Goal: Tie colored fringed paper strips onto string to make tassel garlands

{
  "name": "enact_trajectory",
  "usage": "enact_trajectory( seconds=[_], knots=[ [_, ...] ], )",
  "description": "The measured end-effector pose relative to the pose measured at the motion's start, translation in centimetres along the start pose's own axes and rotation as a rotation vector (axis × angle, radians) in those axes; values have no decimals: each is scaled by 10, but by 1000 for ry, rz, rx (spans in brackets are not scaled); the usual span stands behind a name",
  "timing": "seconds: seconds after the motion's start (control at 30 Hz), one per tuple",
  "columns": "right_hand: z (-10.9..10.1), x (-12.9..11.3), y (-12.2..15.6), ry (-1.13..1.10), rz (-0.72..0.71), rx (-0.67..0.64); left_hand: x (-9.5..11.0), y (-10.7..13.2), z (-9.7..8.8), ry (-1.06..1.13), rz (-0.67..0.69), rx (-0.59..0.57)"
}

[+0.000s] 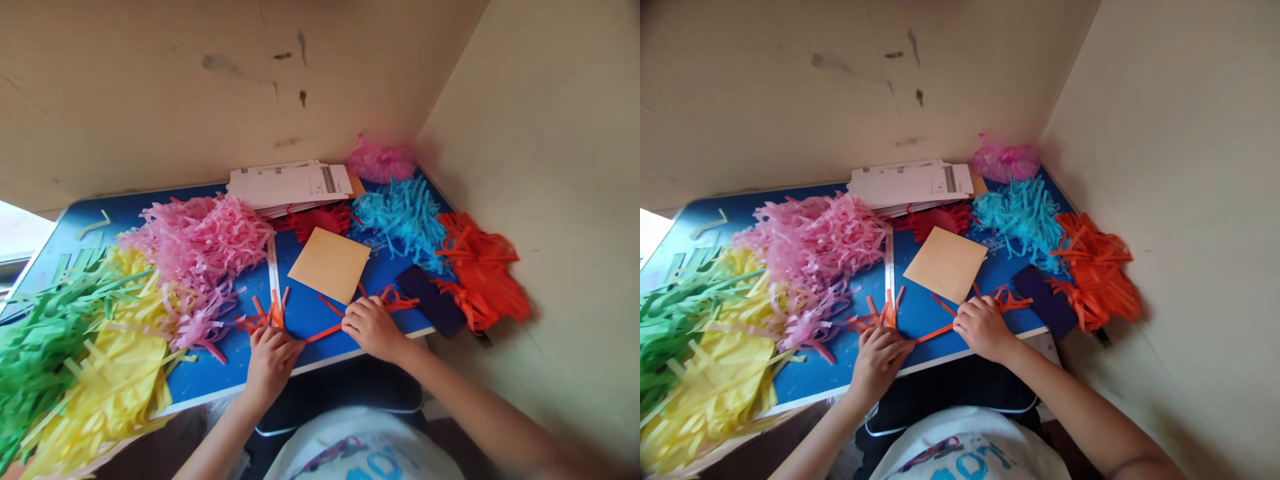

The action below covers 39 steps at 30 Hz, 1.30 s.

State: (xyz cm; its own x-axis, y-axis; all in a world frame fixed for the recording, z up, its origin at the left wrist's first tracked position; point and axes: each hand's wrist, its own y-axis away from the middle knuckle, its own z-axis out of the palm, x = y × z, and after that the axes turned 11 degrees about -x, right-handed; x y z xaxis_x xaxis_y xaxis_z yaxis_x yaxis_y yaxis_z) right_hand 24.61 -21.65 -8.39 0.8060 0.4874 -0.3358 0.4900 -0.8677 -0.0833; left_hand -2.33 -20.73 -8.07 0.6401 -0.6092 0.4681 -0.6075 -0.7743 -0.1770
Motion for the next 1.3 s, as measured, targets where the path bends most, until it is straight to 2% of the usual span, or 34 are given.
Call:
enact_trajectory(
  seconds=[0.13, 0.23, 0.37, 0.47, 0.53, 0.6, 0.67, 0.83, 0.93, 1.03, 1.17, 1.23, 1.3],
  knots=[
    [-5, -6, -8, -22, 57, -85, 3, -4, -2, 7, -64, -2],
    [-8, -10, -14, -19, 89, -106, 9, -8, 0, -75, -115, 18],
    [-11, -14, -22, 2, 180, -136, 19, -16, 1, -212, -196, -30],
    [-15, -18, -25, 19, 224, -147, 23, -19, 2, -303, -167, -69],
    [-18, -21, -23, 42, 182, -129, 22, -18, 3, -318, -55, -96],
    [-18, -23, -20, 87, 60, -109, 19, -16, 4, -318, 63, -113],
    [-14, -24, -18, 138, -77, -97, 18, -15, 5, -327, 124, -110],
    [2, -20, -27, 292, -225, -82, 19, -24, 10, -306, 118, -63],
    [-3, -25, -33, 281, -211, -110, 23, -31, 8, -295, 92, 2],
    [-28, -44, -24, 36, -87, -123, 34, -26, -5, -257, 95, 114],
    [-61, -68, -5, -567, 24, -153, 58, -10, -32, -109, 207, 280],
    [-64, -69, -3, -943, 97, -271, 68, -6, -43, -70, 278, 300],
    [-58, -65, -6, -1292, 198, -404, 75, -7, -49, -36, 305, 291]
  ],
)
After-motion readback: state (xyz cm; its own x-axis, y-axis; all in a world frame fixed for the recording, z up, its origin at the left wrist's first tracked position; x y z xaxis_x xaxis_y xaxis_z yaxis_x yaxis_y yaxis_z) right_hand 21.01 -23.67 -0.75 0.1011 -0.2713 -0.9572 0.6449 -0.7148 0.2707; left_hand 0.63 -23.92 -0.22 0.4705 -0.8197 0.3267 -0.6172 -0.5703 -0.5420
